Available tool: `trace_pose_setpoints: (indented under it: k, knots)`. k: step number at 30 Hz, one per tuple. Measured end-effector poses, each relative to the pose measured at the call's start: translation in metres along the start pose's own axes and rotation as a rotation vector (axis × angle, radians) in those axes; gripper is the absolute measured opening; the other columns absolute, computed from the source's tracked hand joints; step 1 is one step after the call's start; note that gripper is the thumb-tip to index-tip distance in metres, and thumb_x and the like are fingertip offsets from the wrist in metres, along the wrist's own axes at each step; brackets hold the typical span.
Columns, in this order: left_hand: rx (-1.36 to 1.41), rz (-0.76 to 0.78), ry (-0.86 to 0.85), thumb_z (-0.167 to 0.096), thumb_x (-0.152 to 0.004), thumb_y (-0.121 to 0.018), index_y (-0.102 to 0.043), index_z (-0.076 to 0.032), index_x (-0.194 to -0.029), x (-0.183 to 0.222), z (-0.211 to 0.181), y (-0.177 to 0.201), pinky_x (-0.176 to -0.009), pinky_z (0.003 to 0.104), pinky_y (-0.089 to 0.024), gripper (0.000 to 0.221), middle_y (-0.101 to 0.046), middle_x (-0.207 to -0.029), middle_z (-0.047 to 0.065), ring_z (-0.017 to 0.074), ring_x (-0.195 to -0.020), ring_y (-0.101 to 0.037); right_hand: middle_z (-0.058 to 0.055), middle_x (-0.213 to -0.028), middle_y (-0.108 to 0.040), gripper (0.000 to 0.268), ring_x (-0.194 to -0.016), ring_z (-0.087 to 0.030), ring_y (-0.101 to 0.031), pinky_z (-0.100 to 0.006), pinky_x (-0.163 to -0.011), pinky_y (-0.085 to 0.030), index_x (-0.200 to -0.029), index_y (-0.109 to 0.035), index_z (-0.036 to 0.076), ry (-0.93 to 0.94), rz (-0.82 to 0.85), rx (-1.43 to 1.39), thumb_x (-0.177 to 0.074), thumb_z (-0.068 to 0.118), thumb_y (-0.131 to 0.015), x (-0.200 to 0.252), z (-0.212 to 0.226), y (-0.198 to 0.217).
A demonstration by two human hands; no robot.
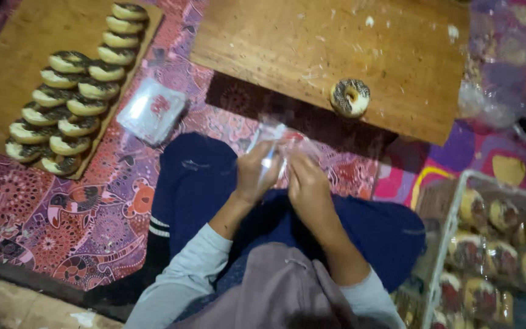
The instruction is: The person sits on the floor and repeatedly picks up doughnuts from a wooden board, places them into clear plastic bags, and sets the packaged items into a nearby crate. The process is repeated for multiple doughnuts throughout the clip.
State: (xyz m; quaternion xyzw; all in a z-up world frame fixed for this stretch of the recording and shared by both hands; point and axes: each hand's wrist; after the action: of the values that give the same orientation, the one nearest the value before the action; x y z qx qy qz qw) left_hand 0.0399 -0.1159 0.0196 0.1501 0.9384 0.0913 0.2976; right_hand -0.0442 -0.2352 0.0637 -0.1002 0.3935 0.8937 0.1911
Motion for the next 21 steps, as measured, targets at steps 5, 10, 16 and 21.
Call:
trace_pose_setpoints:
  k: [5, 10, 16, 21]
  knots:
    - [0.284, -0.052, -0.007, 0.000, -0.080, -0.068, -0.062, -0.016, -0.113, 0.003, -0.002, -0.012, -0.107, 0.038, -0.046, 0.037, -0.066, -0.122, -0.001, 0.0165, -0.107, -0.071, -0.030, -0.153, -0.048, 0.064, -0.136, -0.045, -0.054, -0.045, -0.111, -0.049, -0.153, -0.040, -0.003, -0.013, 0.028, -0.378, -0.096, 0.011, -0.066, -0.014, -0.048, -0.024]
    - [1.378, 0.032, 0.858, -0.004, -0.098, -0.065, -0.060, -0.005, -0.128, -0.014, 0.073, -0.042, -0.100, 0.038, -0.051, 0.031, -0.065, -0.125, 0.010, 0.0214, -0.112, -0.065, -0.026, -0.143, -0.056, 0.050, -0.132, -0.040, -0.056, -0.047, -0.110, -0.049, -0.139, -0.060, 0.003, 0.275, 0.103, 0.019, -0.093, 0.017, -0.073, 0.006, -0.059, -0.030]
    - [1.408, -0.166, 0.834, -0.001, -0.091, -0.062, -0.061, -0.013, -0.121, -0.027, 0.151, -0.058, -0.097, 0.051, -0.053, 0.032, -0.069, -0.116, 0.006, 0.0202, -0.110, -0.065, -0.018, -0.135, -0.073, 0.039, -0.135, -0.030, -0.063, -0.047, -0.115, -0.047, -0.098, -0.069, 0.002, -0.227, -0.128, -0.170, -0.089, 0.038, -0.082, -0.038, -0.150, 0.030]
    - [1.696, -0.246, 0.837, -0.008, -0.100, -0.061, -0.064, -0.006, -0.116, -0.040, 0.165, -0.056, -0.110, 0.062, -0.049, 0.016, -0.069, -0.118, 0.013, 0.0259, -0.119, -0.066, -0.034, -0.152, -0.043, 0.124, -0.142, -0.053, -0.034, -0.074, -0.111, -0.020, -0.146, -0.042, -0.004, -0.241, -0.121, 0.429, -0.054, 0.051, -0.102, -0.093, -0.254, 0.024]
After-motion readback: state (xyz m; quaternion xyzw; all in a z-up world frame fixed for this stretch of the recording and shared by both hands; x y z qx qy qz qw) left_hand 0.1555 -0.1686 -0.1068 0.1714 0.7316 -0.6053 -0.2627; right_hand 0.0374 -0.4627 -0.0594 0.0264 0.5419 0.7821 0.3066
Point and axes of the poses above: each hand's wrist, its own x-axis away from the middle knuckle, its own y-axis out of the back of the hand, z = x × y
